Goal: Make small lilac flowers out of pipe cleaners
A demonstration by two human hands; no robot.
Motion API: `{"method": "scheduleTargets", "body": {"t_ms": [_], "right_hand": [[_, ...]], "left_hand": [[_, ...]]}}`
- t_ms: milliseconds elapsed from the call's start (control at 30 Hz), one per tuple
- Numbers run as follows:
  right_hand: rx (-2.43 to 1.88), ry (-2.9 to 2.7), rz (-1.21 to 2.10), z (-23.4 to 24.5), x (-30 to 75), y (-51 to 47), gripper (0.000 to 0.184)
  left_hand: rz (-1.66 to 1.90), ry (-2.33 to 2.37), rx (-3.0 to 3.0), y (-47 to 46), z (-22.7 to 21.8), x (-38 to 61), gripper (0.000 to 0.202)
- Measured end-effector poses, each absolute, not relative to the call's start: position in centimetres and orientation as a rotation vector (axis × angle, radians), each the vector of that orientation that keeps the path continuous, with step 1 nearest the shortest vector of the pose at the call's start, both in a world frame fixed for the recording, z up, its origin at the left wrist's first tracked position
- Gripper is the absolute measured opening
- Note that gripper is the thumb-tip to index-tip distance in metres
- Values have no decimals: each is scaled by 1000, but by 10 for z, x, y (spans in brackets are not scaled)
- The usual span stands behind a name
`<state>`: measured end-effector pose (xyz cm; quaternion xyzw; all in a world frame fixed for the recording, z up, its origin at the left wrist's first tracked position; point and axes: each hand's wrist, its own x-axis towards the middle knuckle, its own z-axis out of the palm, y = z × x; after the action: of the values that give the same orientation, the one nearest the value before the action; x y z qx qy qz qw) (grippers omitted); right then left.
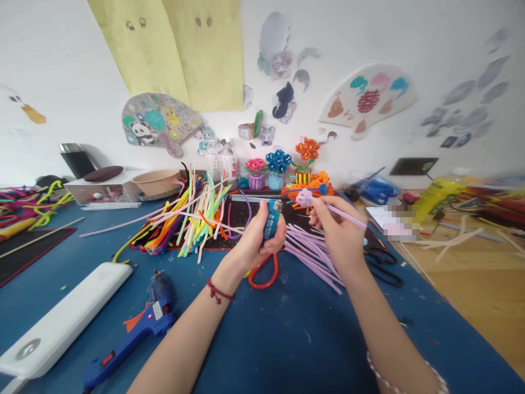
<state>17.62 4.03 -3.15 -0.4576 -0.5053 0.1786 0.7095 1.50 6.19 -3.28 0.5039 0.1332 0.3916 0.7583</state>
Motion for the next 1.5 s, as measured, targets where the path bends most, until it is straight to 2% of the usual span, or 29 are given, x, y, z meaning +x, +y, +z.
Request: {"method": "scheduleTargets", "body": {"t_ms": [167,433,600,733,900,1033,1200,1500], "right_hand": [[-869,-934,488,-27,175,40,23],[-573,-629,981,-26,200,48,24],[-543,-493,1048,-36,214,55,25],[-675,-621,881,-32,197,48,25],[-954,-1065,434,-21,158,25,14],[-1001,-1311,168,-21,142,12,8],[-1012,-1374,105,-22,138,9,7],[-1022,-1389,-61,-22,136,8,5]], "left_hand": [[869,267,1113,58,-29,14,66],[851,281,1151,53,-26,15,67],[906,396,1281,50,-22,17,69],[1040,559,1451,50,-21,18,71],[1117,643,1520,50,-21,20,72],[1163,644,1522,49,-22,21,65],[1238,653,1473,48,-23,23,57],[1311,749,1604,49,-31,24,55]]}}
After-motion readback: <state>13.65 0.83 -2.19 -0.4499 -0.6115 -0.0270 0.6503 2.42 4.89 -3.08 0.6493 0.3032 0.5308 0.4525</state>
